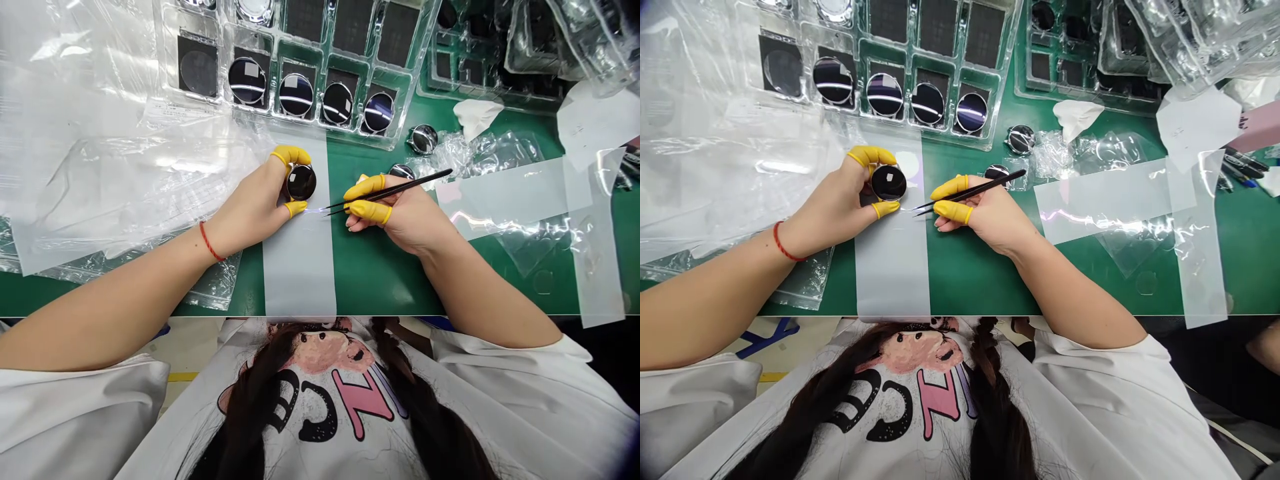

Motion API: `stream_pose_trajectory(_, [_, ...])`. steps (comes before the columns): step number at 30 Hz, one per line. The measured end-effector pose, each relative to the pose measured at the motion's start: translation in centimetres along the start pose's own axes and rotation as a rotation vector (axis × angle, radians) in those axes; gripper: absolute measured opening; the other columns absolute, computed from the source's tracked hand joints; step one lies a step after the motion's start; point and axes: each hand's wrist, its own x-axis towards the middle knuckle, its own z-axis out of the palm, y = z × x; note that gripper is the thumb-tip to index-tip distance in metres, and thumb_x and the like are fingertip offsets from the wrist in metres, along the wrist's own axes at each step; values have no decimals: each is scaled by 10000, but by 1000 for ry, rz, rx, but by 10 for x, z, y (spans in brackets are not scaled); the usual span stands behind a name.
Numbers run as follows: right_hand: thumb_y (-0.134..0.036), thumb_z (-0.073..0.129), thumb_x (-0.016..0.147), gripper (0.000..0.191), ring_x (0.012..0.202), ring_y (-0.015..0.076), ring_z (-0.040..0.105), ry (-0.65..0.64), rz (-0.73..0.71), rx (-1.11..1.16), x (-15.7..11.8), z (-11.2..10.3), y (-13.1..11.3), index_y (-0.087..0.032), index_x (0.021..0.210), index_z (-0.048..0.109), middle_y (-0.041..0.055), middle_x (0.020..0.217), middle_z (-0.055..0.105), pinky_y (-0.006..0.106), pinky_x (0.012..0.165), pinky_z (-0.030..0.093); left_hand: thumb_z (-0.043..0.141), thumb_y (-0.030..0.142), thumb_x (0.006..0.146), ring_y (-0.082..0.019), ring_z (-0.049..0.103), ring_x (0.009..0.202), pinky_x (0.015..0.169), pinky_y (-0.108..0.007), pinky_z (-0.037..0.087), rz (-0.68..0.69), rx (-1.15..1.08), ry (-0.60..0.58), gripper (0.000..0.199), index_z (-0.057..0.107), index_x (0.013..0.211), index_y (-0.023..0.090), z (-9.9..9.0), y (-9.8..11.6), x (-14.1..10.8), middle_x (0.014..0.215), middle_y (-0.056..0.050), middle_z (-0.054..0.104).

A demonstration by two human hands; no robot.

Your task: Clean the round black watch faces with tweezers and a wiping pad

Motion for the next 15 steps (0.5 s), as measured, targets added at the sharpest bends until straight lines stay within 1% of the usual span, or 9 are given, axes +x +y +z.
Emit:
stream_pose_trajectory(5, [-454,959,550,507,621,134,696,34,24,-13,-1,0,1,-163,885,714,4,674,697,267,606,631,684,278,758,-262,660,993,891,-420,533,-8,35,-4,547,485,1264,219,-3,-1,-3,1302,-79,593])
stream_pose_trajectory(10, [-474,946,563,463,637,115,709,46,-5,-3,-1,2,3,-172,839,729,8,732,723,225,615,626,655,260,772,-240,658,903,840,-409,526,-36,66,17,549,476,1290,214,0,1,-3,1279,-81,609])
stream_pose_trajectory(12, [-481,951,544,472,628,110,707,61,-2,-2,-1,2,3,-176,823,723,3,742,725,220,608,623,662,253,767,-244,659,916,844,-404,522,-48,69,21,554,482,1290,213,0,2,-3,1263,-76,616])
stream_pose_trajectory(15, [-471,955,541,472,615,109,700,83,12,-12,0,2,3,-178,816,709,-6,708,715,220,595,619,678,256,760,-243,661,933,849,-393,527,-40,74,34,559,493,1286,224,1,1,-2,1267,-64,620])
